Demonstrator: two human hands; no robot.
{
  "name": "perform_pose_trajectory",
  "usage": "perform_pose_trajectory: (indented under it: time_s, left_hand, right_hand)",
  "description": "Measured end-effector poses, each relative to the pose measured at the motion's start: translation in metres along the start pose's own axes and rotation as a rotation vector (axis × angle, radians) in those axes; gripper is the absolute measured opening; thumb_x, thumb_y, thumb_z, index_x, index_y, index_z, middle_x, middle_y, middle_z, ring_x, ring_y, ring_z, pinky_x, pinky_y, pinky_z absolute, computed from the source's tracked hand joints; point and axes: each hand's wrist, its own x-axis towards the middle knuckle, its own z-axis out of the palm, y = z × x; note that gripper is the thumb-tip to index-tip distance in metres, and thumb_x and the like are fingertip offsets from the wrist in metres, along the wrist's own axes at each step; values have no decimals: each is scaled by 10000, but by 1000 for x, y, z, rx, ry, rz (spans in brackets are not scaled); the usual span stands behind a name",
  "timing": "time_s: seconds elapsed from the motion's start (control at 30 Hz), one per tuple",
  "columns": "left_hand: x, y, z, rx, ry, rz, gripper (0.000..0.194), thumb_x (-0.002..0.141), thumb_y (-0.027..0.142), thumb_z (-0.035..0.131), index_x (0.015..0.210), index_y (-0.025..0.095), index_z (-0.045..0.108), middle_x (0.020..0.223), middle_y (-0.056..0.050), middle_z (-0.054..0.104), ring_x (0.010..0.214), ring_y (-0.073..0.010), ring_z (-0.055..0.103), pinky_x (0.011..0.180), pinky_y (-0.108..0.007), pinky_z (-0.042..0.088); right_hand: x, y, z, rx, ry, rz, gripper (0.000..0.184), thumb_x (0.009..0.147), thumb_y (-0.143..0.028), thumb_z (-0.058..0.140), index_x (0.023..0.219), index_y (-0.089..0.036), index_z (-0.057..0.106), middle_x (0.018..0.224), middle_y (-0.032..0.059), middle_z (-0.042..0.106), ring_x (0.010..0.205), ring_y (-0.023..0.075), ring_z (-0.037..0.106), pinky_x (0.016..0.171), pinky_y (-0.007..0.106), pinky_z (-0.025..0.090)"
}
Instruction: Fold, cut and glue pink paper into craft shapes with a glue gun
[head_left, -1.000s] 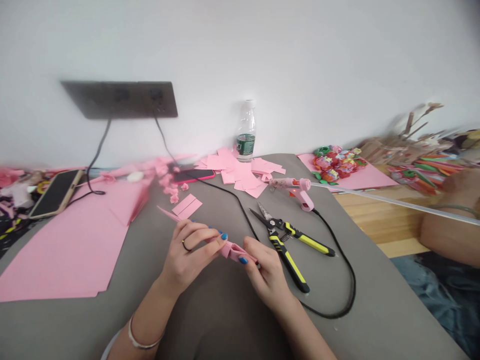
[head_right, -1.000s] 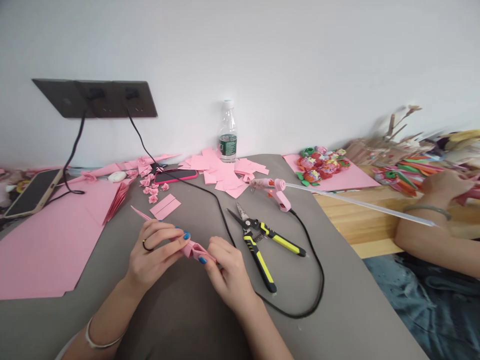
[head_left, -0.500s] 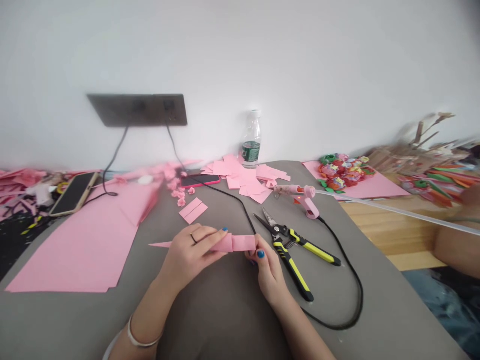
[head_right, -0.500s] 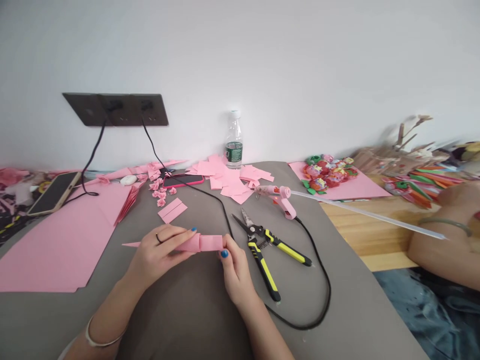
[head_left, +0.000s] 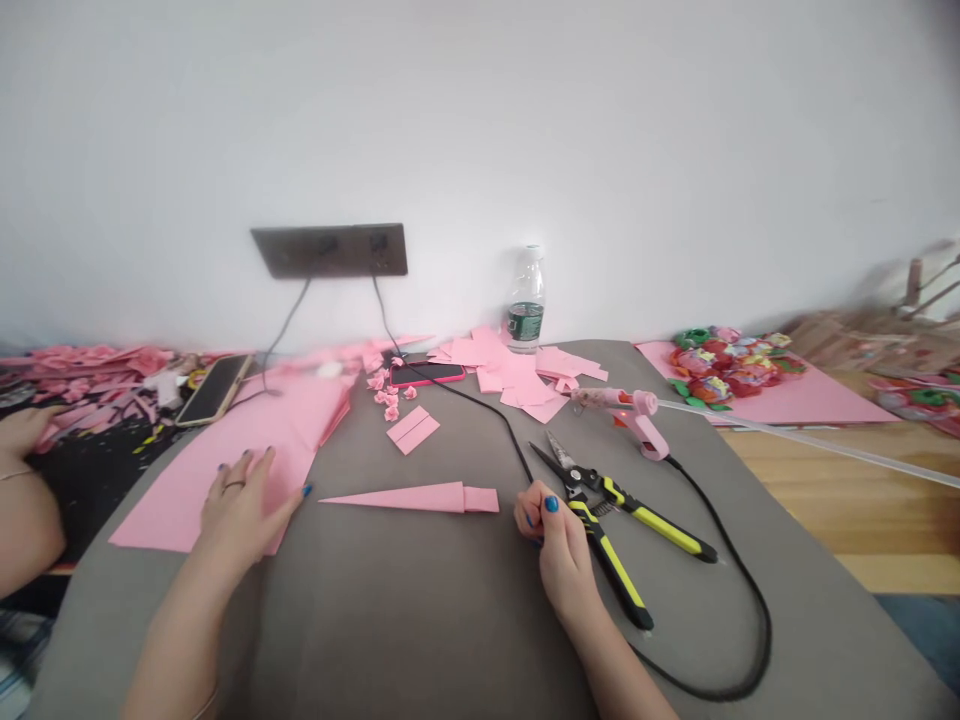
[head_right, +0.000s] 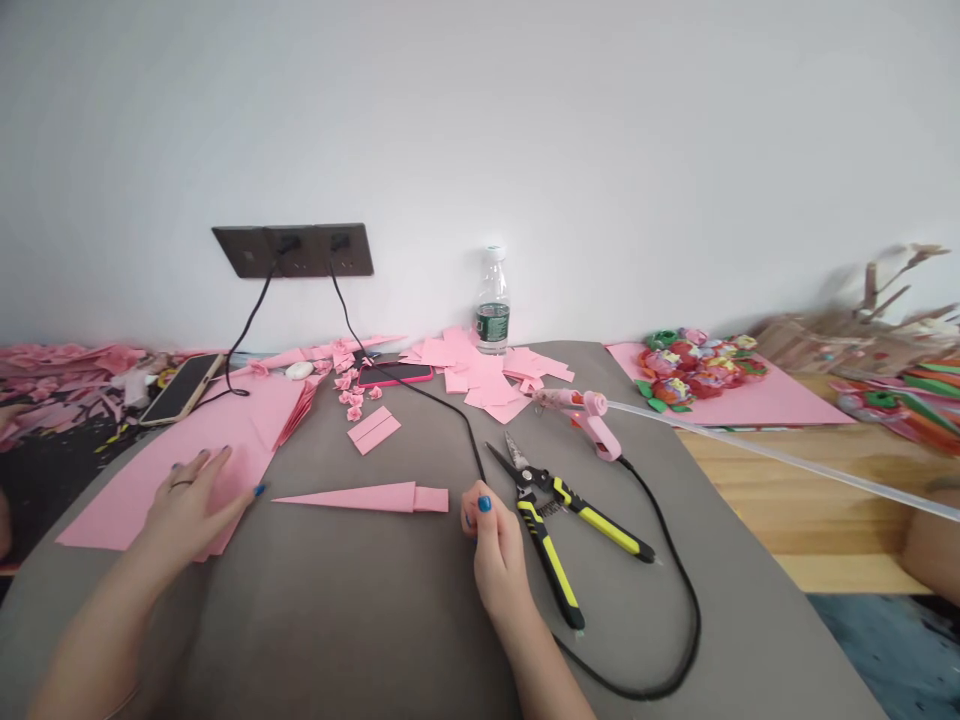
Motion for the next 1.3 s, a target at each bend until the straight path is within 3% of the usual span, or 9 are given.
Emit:
perform_pose_trajectory:
  time_s: [0.07,0.2,0.4,0.57,0.7,0.87,1.03,1.2,1.3]
  left_hand:
    - [-7,-18,5,85,-71,-116,740,859,533,494,1438,73,531,1527,-268,461,1443,-481,381,1115,-636,367]
    - [-19,-31,9,92,-62,-30,676,885,517,408,1392,102,578,1505,-228,509,1388,-399,497,1128,-496,414]
    - [-23,-24,11,186,-8,41,674,881,512,413,1361,66,573,1433,-265,573,1372,-438,502,1128,-547,398]
    - [-21,-24,14,162,11,79,570,895,440,389,1278,91,625,1337,-259,653,1240,-393,632,1052,-506,486]
    - [-24,-22,17,209,62,123,561,879,457,443,1276,95,606,1312,-258,663,1269,-398,608,1052,-506,487]
    - [-30,-10,21,327,117,102,565,960,425,308,1279,61,599,1349,-284,632,1285,-408,587,1030,-526,489]
    - [-24,-10,10,317,40,174,523,932,366,329,1237,79,644,1248,-256,705,1190,-365,669,1016,-476,503]
    - [-14,-19,-13,199,-91,105,492,878,364,342,1095,200,752,1067,-139,802,873,-333,774,721,-395,576]
    - [-11,-29,-20,97,-50,69,404,830,421,425,926,270,788,891,-69,827,786,-301,780,636,-328,563]
  right_hand:
    - [0,0,0,1,-1,3,513,1038,-613,329,675,-251,341,619,-55,276,536,134,259,495,295,205]
    - [1,1,0,-2,-6,8,520,1033,-621,329,671,-248,357,622,-51,286,536,135,265,494,294,210]
    - [1,1,1,-22,-7,4,531,1023,-641,334,666,-249,353,617,-49,293,538,136,268,494,289,223]
    - [1,1,1,-48,-9,-3,539,1018,-648,336,658,-247,352,614,-45,304,537,134,271,490,283,227]
    - [1,1,1,-56,-9,-4,534,1023,-641,328,659,-250,340,613,-46,297,534,132,267,489,282,227]
    - [0,0,1,-57,-5,-8,529,1025,-637,331,664,-251,340,619,-44,302,536,134,280,491,282,228]
    - [-1,-1,0,-57,-10,-10,534,1027,-638,326,662,-248,341,615,-44,298,536,134,281,492,284,233]
    - [0,0,0,-70,-18,-4,536,1026,-640,325,661,-248,347,615,-41,312,536,135,283,489,285,232]
    - [-1,1,0,-80,-21,-4,533,1029,-637,317,665,-248,346,616,-42,309,538,137,282,491,285,233]
